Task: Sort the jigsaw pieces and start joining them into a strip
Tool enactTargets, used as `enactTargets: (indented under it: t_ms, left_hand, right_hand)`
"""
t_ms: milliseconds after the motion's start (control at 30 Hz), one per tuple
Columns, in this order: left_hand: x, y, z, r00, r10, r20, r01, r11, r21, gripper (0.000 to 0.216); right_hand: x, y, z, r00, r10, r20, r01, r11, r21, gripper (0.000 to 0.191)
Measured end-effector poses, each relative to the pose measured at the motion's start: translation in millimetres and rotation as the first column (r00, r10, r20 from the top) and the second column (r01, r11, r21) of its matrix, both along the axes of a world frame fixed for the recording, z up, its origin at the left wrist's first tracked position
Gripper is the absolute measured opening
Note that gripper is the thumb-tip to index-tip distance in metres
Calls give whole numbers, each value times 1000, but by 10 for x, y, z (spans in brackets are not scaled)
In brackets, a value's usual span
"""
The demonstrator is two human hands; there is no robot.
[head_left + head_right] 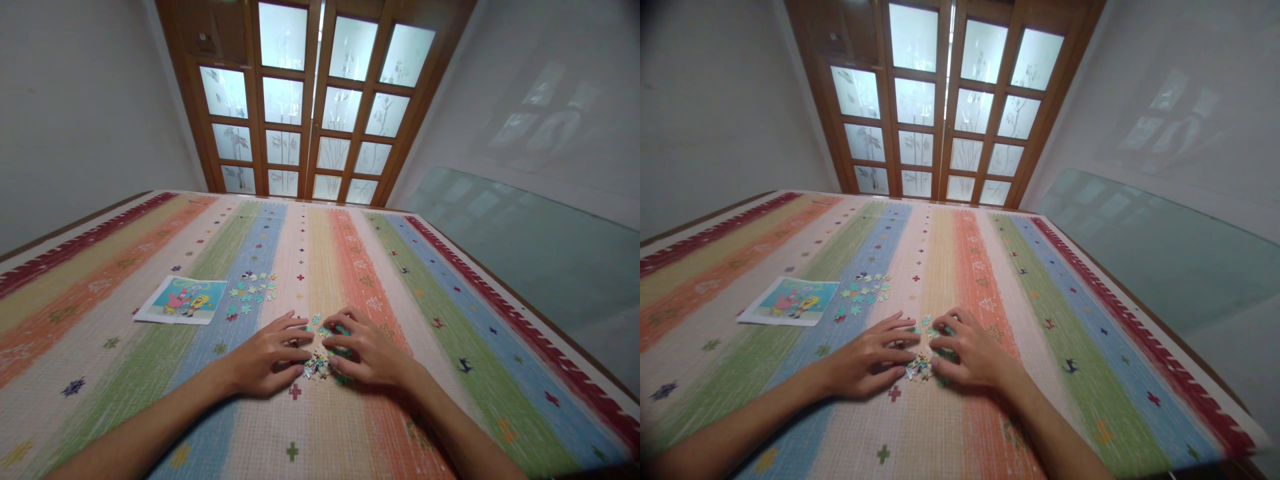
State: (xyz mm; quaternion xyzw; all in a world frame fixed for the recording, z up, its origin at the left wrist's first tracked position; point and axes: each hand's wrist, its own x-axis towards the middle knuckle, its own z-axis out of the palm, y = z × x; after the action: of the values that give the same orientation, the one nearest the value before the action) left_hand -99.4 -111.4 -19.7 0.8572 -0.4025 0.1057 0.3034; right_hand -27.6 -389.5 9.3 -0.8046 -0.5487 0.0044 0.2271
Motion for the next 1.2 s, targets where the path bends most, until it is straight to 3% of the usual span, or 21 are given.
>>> enactTargets:
  t_ms: [233,467,633,967,1200]
  left_hand:
    - [36,-9,-63,998,40,49,-40,999,-1,26]
    - [56,-1,-92,993,99,63,-98,995,-11,38]
    - [41,-15,-65,992,95,86,-91,994,-52,19]
    - [49,-15,-57,991,96,98,-93,995,-33,38]
    - [20,-59,-55,997,48,57,-48,999,1,26]
  right_hand:
    - [-3,12,14,998,55,-29,-54,998,14,23]
    - [-5,16,14,999,-4,-42,6,999,45,21]
    - [-20,20,7,993,77,-86,-72,995,62,20]
    - [33,-16,-36,997,-74,26,73,995,65,23]
    - [-26,19,13,995,62,-84,-59,997,43,21]
